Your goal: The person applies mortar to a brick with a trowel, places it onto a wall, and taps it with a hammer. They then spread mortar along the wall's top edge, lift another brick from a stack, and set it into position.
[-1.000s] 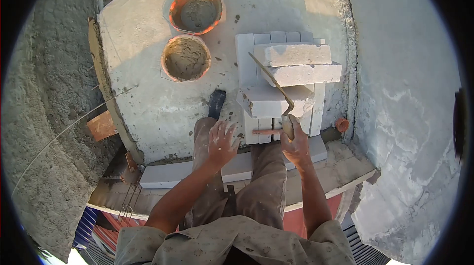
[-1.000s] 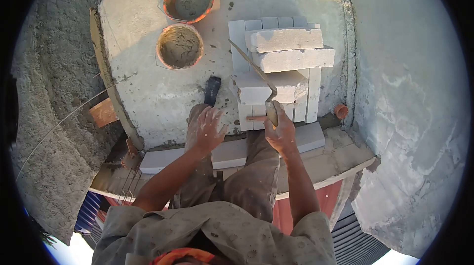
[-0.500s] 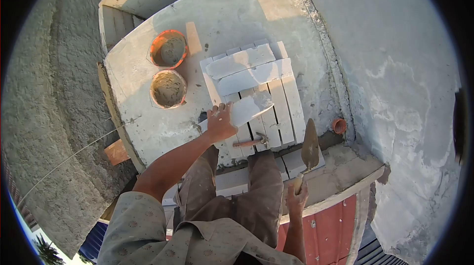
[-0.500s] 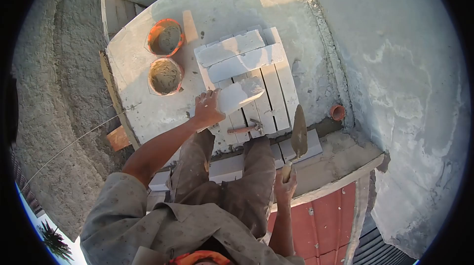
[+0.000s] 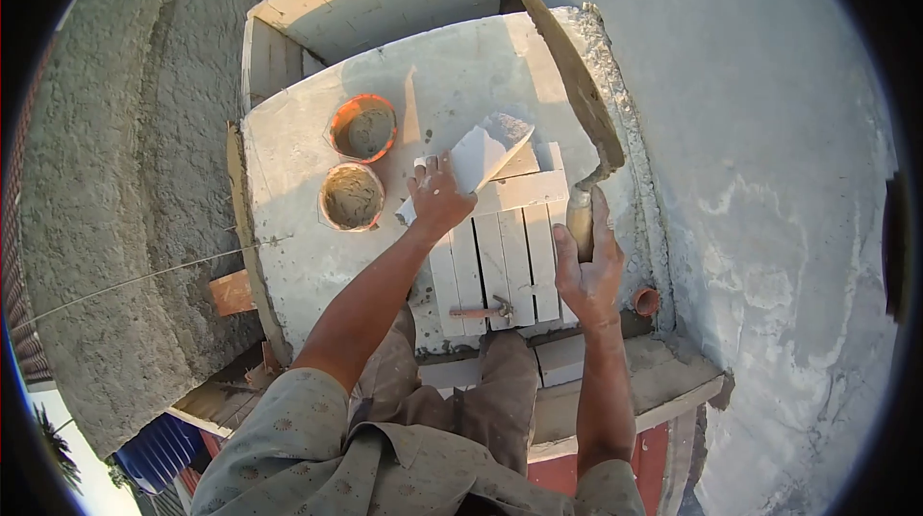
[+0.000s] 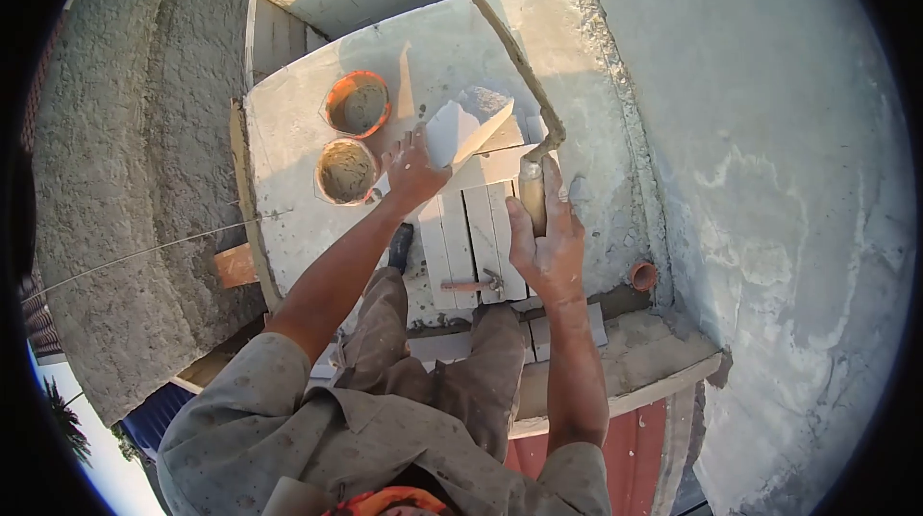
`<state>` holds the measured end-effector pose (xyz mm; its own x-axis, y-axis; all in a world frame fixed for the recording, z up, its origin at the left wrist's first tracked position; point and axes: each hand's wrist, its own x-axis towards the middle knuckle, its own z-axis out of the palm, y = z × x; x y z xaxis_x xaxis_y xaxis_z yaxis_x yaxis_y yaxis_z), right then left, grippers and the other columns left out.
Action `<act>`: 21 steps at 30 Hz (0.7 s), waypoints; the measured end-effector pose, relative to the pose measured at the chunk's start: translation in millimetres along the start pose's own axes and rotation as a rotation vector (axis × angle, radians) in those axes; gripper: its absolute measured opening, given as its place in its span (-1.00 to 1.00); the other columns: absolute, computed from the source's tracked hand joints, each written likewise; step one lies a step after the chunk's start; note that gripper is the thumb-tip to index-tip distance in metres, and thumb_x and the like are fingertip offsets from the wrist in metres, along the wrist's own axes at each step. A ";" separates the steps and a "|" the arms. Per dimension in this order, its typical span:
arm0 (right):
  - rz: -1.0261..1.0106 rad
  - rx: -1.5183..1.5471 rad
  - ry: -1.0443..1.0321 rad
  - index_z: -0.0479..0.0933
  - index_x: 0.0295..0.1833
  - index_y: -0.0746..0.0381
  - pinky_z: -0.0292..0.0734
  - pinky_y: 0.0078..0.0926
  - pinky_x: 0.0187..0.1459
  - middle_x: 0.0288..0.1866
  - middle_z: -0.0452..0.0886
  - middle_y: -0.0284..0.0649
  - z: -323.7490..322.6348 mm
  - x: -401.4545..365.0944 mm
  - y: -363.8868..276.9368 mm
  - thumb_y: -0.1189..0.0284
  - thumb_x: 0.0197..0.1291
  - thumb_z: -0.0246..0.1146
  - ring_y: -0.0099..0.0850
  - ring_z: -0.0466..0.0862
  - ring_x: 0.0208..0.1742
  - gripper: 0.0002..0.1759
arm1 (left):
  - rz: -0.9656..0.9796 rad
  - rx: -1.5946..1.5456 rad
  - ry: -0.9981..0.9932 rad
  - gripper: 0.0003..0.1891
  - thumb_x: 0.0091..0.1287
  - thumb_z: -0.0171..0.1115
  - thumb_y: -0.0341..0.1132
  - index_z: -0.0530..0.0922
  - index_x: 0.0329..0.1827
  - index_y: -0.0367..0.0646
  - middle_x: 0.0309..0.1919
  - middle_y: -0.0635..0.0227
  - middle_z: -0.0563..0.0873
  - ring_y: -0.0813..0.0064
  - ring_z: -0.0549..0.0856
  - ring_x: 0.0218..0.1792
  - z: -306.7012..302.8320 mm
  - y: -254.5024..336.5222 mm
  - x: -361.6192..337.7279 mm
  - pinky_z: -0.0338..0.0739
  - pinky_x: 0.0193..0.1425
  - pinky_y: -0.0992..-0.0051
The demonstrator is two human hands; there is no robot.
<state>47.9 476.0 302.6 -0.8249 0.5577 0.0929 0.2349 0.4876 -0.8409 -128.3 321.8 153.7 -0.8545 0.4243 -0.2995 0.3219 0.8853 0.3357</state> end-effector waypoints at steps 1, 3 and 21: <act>-0.042 -0.010 -0.008 0.27 0.49 0.41 0.63 -0.12 -0.06 -0.11 0.67 0.20 9.9 6.5 -0.8 0.42 0.33 0.25 0.12 0.74 -0.11 -0.33 | -0.011 0.025 -0.003 -0.04 0.06 0.41 -0.14 0.22 0.56 -0.27 0.41 -0.02 0.43 -0.10 0.44 0.31 2.0 -4.6 0.7 0.24 0.41 -0.06; -0.154 -0.007 -0.021 0.27 0.49 0.38 0.63 -0.08 -0.07 -0.14 0.66 0.18 40.8 22.4 -1.6 0.41 0.34 0.22 0.15 0.72 -0.13 -0.35 | -0.027 0.081 -0.006 -0.01 0.04 0.47 -0.09 0.21 0.54 -0.28 0.35 0.01 0.45 -0.08 0.44 0.30 -0.1 -4.6 -2.2 0.27 0.37 -0.08; 0.072 -0.146 -0.356 0.25 0.46 0.37 0.63 -0.07 -0.14 -0.08 0.67 0.31 61.5 82.2 13.6 0.30 0.40 0.21 0.18 0.73 -0.08 -0.37 | -0.102 0.193 -0.256 0.06 0.09 0.42 0.01 0.08 0.62 -0.23 0.46 0.03 0.35 -0.06 0.35 0.41 -28.9 4.2 46.4 0.25 0.41 -0.04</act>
<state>-48.3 487.2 266.1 -0.9242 0.3389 -0.1761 0.3486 0.5600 -0.7516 -178.4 339.6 167.1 -0.7642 0.3437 -0.5458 0.3316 0.9352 0.1246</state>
